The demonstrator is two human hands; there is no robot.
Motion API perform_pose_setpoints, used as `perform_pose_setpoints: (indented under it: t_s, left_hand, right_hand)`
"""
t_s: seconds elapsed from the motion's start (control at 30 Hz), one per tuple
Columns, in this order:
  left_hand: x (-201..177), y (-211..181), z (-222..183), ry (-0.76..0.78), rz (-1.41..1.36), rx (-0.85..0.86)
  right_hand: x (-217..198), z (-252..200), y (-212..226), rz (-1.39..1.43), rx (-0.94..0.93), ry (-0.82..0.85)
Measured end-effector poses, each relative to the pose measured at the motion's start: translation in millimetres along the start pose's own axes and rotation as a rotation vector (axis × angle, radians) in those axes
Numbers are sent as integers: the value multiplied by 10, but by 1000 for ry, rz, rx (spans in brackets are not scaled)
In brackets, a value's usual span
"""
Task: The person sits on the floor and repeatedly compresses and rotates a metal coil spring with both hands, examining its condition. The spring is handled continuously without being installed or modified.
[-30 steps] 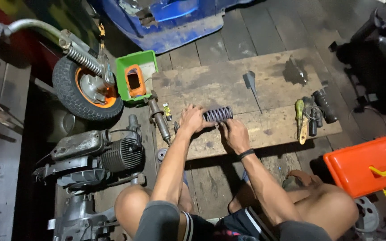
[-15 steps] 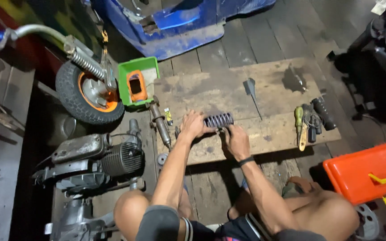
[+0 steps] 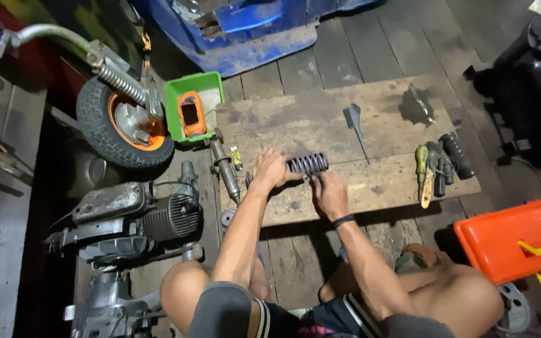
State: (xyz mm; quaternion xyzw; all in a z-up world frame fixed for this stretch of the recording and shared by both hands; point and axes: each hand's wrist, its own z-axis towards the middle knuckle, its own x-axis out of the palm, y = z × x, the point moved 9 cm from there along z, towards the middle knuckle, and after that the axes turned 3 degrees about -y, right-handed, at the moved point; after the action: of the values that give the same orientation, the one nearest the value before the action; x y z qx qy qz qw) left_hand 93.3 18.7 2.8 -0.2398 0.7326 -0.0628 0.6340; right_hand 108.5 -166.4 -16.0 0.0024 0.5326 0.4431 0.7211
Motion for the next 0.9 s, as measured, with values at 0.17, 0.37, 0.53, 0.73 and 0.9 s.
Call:
perform_pose_setpoints:
  t_s: [0.17, 0.37, 0.53, 0.73, 0.9]
  left_hand:
    - [17, -5, 22, 0, -4, 11]
    - [34, 11, 63, 36, -17, -13]
    - [302, 134, 194, 26, -61, -24]
    - [261, 168, 207, -30, -19, 11]
    - [184, 128, 104, -39, 21, 24]
  right_hand:
    - [77, -15, -129, 23, 20, 21]
    - [-4, 27, -63, 5, 54, 34]
    - [-90, 63, -41, 11, 97, 43]
    - [-52, 51, -59, 36, 62, 18]
    - [-33, -1, -110, 43, 75, 44]
